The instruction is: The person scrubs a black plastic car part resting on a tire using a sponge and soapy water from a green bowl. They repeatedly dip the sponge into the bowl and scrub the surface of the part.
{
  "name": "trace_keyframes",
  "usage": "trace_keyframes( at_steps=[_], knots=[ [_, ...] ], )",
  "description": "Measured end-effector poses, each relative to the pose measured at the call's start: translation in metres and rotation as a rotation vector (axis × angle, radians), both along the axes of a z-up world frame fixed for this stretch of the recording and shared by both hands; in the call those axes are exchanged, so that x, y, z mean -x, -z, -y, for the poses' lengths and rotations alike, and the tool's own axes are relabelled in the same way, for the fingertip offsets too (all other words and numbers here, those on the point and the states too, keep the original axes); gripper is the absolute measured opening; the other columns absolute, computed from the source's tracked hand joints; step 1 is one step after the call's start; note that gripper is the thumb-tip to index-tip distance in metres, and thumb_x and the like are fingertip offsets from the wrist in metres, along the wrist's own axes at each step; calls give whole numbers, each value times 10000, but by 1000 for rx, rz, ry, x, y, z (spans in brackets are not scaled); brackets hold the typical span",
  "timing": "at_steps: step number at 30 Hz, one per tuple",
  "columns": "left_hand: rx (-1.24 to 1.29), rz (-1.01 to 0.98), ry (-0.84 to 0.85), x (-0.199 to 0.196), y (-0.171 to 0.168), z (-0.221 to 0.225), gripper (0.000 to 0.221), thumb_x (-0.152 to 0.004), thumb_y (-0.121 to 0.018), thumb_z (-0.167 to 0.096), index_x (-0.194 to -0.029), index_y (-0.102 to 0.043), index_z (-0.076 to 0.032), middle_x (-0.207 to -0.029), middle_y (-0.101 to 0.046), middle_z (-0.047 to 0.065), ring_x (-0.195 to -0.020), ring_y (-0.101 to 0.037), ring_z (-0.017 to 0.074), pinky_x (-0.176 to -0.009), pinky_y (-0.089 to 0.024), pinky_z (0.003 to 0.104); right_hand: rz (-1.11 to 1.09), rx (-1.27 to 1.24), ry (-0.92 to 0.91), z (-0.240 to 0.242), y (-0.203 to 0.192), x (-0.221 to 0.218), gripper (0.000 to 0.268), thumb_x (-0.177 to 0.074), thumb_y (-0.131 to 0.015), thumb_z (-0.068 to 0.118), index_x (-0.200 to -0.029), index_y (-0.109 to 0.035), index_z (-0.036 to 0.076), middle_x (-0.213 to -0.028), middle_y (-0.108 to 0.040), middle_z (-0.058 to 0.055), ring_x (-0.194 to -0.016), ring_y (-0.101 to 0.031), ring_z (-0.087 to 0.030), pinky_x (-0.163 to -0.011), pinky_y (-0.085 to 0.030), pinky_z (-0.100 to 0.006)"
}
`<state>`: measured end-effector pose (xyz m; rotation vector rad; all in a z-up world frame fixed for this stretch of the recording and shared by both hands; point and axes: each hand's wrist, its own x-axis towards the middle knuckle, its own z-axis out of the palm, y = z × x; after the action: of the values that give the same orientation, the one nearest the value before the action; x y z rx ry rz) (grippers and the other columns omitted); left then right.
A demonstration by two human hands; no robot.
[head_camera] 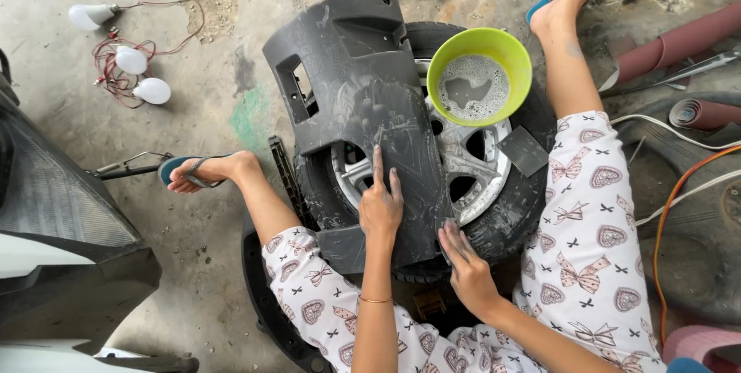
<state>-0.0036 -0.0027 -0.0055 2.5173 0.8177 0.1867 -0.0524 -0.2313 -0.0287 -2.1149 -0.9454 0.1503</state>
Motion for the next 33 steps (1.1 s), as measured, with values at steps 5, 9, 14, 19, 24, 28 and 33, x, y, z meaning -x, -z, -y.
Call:
trace_keyframes(
  at_steps=[5,9,14,19,24,28,33],
  knots=[
    [60,-45,-26,-2,-6,0,612,-1095,-392,-442,-1647,-144,-350,-505,-547,116,-362,-472,240,-376,-394,377,-14,-28,117,-19,16,-27,858,-746,-545,-308,-1523,-380,17,-1572,-406,-185,-1464,-390,-355,-1201,-399,-371],
    [151,-71,-37,0,-19,0,621,-1086,-393,-450,-1644,-129,-383,-533,-564,128,-393,-502,265,-409,-428,405,2,-47,32,-3,2,-20,818,-744,-600,-294,-1483,-448,22,-1531,-465,-196,-1389,-507,-316,-1147,-465,-315],
    [144,-93,-48,-3,-17,0,620,-1080,-379,-475,-1641,-128,-392,-547,-575,141,-403,-513,281,-411,-433,409,-73,-22,70,11,8,-36,533,-766,-684,-199,-1248,-640,23,-1337,-580,-137,-1201,-648,-296,-948,-640,-293],
    [124,-79,-54,-2,-21,1,623,-1085,-394,-462,-1645,-134,-380,-541,-574,138,-386,-499,281,-392,-400,409,168,166,59,-9,22,-42,226,-924,-692,69,-1139,-625,48,-970,-696,-80,-858,-647,-209,-756,-523,-343],
    [53,29,-62,-1,-34,5,602,-1060,-466,-391,-1628,-268,-366,-592,-701,185,-488,-694,330,-493,-540,429,253,166,425,-44,13,-63,185,-1074,-514,289,-957,-541,148,-602,-497,-2,-641,-527,-180,-646,-362,-319],
    [40,34,-65,-1,-35,3,616,-1050,-476,-392,-1628,-266,-369,-570,-680,188,-470,-677,331,-480,-524,439,110,237,334,-28,6,-33,107,-1018,-564,196,-997,-560,90,-685,-641,-117,-718,-625,-303,-730,-434,-408],
    [-11,163,-44,-2,-18,4,602,-1063,-507,-307,-1631,-308,-293,-504,-632,141,-353,-556,223,-407,-448,317,137,220,432,-58,2,-88,150,-1082,-510,150,-986,-519,35,-630,-605,-185,-635,-624,-387,-747,-466,-435]
  ],
)
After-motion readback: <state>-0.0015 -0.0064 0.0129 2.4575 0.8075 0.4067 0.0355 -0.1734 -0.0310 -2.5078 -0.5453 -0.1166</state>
